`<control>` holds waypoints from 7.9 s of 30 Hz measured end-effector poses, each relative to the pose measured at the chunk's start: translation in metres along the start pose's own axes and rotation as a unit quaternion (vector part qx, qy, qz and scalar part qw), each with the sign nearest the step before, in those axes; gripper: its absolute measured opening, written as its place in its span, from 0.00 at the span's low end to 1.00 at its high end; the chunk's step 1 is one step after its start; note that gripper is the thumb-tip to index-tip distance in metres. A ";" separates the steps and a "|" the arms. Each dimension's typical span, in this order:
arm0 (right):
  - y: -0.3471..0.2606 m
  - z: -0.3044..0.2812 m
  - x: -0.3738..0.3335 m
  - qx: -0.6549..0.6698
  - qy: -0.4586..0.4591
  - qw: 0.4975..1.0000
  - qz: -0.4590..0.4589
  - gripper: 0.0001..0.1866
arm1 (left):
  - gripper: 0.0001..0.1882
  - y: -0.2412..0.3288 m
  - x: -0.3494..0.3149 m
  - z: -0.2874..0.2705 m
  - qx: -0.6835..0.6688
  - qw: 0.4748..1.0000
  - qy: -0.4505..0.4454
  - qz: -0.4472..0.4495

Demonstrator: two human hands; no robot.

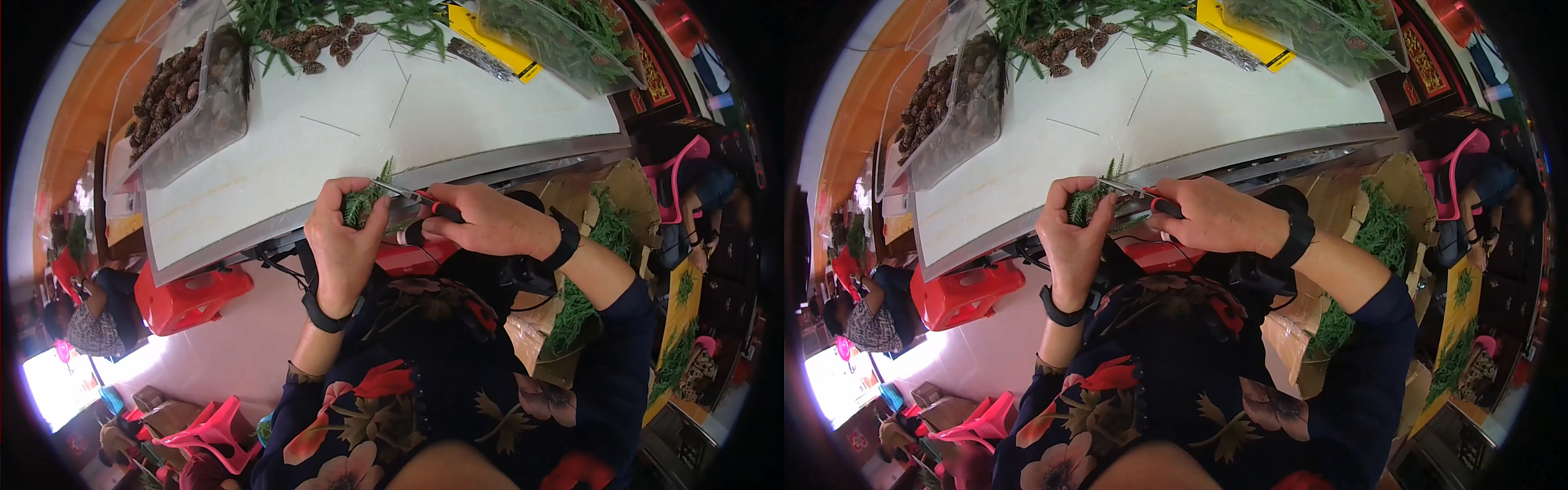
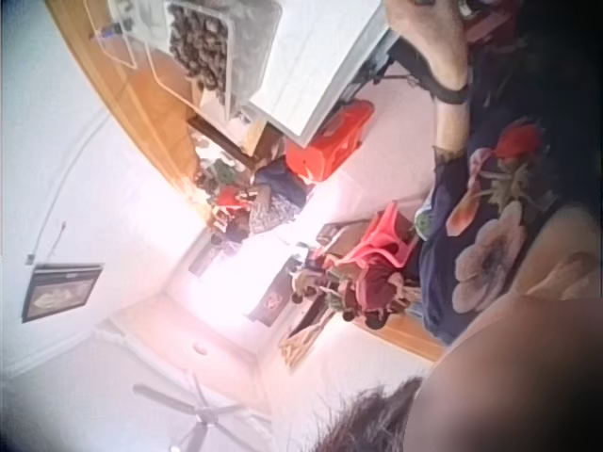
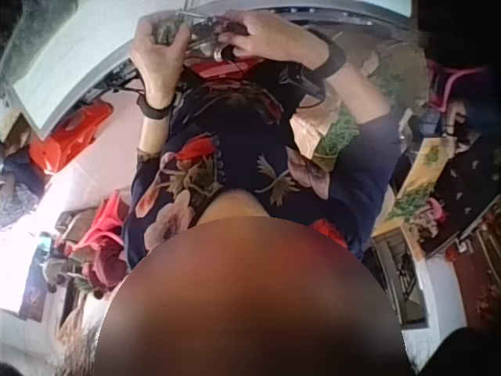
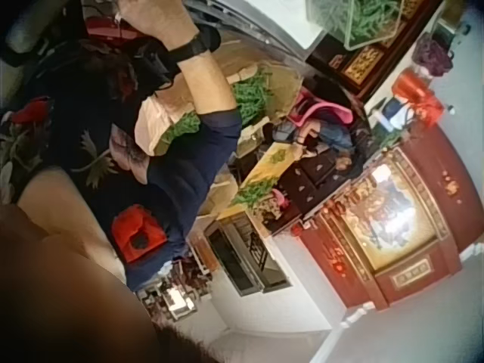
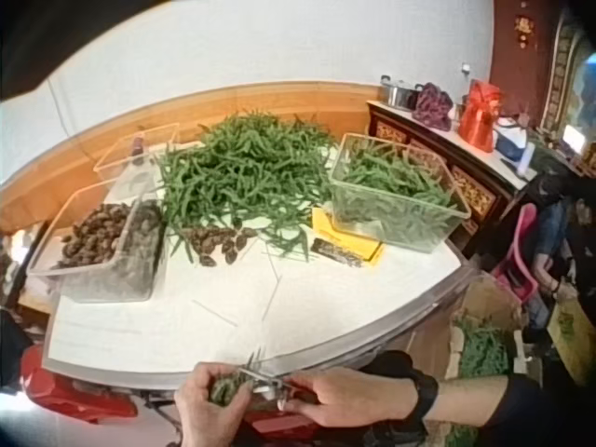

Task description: Assembling green plant sprigs with small brown items using wire or thread to create decorative items.

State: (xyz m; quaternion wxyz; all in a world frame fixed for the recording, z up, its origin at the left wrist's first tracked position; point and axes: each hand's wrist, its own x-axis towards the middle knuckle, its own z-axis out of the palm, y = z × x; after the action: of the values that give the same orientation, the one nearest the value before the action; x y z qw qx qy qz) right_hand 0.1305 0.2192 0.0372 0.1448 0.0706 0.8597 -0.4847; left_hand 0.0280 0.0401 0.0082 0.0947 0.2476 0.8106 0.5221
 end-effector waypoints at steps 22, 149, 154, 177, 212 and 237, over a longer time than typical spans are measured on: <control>0.002 -0.010 -0.005 0.053 -0.021 0.996 -0.070 0.14 | 0.29 -0.004 0.014 -0.016 -0.430 0.863 -0.168 -0.204; 0.011 -0.012 -0.004 0.036 -0.019 0.999 -0.028 0.17 | 0.28 -0.003 0.006 -0.003 -0.223 0.968 -0.095 -0.067; 0.009 -0.013 -0.004 0.020 0.036 0.995 -0.094 0.15 | 0.24 0.006 0.012 -0.009 -0.318 0.929 -0.149 -0.116; 0.009 -0.058 -0.025 -0.160 0.173 0.969 -0.073 0.18 | 0.23 0.005 0.006 0.003 -0.133 0.985 -0.039 0.103; 0.053 -0.094 0.054 -0.397 0.335 0.854 0.031 0.24 | 0.11 -0.059 0.040 -0.006 -0.089 0.992 0.082 0.025; -0.011 -0.033 0.231 -0.131 0.352 0.919 -0.121 0.14 | 0.10 -0.051 0.041 -0.006 -0.054 0.993 0.099 0.038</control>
State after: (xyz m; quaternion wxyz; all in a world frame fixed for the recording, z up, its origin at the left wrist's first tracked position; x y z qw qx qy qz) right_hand -0.0971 0.2374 -0.0109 -0.2192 0.1126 0.9131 -0.3249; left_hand -0.0250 0.0387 -0.0303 0.0065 0.2201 0.7768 0.5900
